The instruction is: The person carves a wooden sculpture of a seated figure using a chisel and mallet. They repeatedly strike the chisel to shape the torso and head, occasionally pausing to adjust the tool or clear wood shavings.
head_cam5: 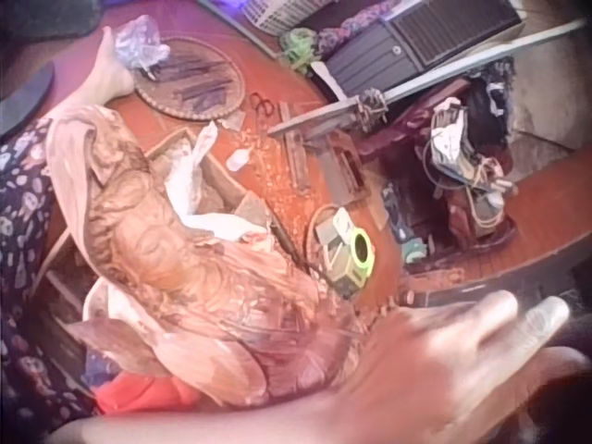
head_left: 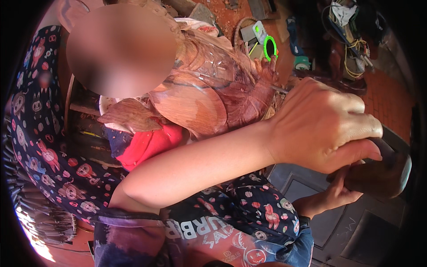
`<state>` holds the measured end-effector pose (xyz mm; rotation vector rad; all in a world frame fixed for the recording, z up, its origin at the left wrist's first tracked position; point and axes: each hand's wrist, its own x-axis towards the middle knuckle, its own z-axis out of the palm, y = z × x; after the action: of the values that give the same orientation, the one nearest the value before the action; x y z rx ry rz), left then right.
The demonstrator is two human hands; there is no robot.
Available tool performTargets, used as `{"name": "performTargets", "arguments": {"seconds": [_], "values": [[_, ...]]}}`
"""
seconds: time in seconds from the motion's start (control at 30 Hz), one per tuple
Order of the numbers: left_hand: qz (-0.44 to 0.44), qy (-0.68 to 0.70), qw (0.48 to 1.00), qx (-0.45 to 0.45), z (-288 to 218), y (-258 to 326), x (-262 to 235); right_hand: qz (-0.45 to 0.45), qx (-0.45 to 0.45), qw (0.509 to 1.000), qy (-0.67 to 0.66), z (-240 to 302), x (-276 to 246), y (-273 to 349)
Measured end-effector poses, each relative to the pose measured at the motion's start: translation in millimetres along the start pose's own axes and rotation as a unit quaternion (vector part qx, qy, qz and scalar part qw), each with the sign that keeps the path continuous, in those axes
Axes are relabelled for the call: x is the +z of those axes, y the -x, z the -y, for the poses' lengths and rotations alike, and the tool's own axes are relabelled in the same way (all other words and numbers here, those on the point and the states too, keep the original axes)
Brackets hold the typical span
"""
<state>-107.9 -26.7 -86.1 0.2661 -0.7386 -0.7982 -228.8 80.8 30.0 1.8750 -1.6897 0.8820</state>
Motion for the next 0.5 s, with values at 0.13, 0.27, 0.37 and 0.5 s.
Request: {"name": "performTargets", "arguments": {"seconds": [0.13,0.27,0.37,0.5], "values": [[0.014,0.001,1.0,-0.012,1.7,3.7,-7.5,-0.008,-0.007,1.0,-0.023,-1.1,11.3,2.9],[0.024,0.017,0.999,-0.017,-2.8,2.0,-6.9,-0.026,-0.008,1.0,-0.014,10.5,8.1,2.0],[0.019,0.032,0.999,-0.015,-3.2,0.6,-8.4,-0.032,-0.008,0.999,-0.02,13.9,11.1,3.9],[0.003,0.051,0.999,-0.01,-3.3,1.4,-12.9,-0.04,-0.005,0.999,-0.033,16.4,16.7,4.6]]}}
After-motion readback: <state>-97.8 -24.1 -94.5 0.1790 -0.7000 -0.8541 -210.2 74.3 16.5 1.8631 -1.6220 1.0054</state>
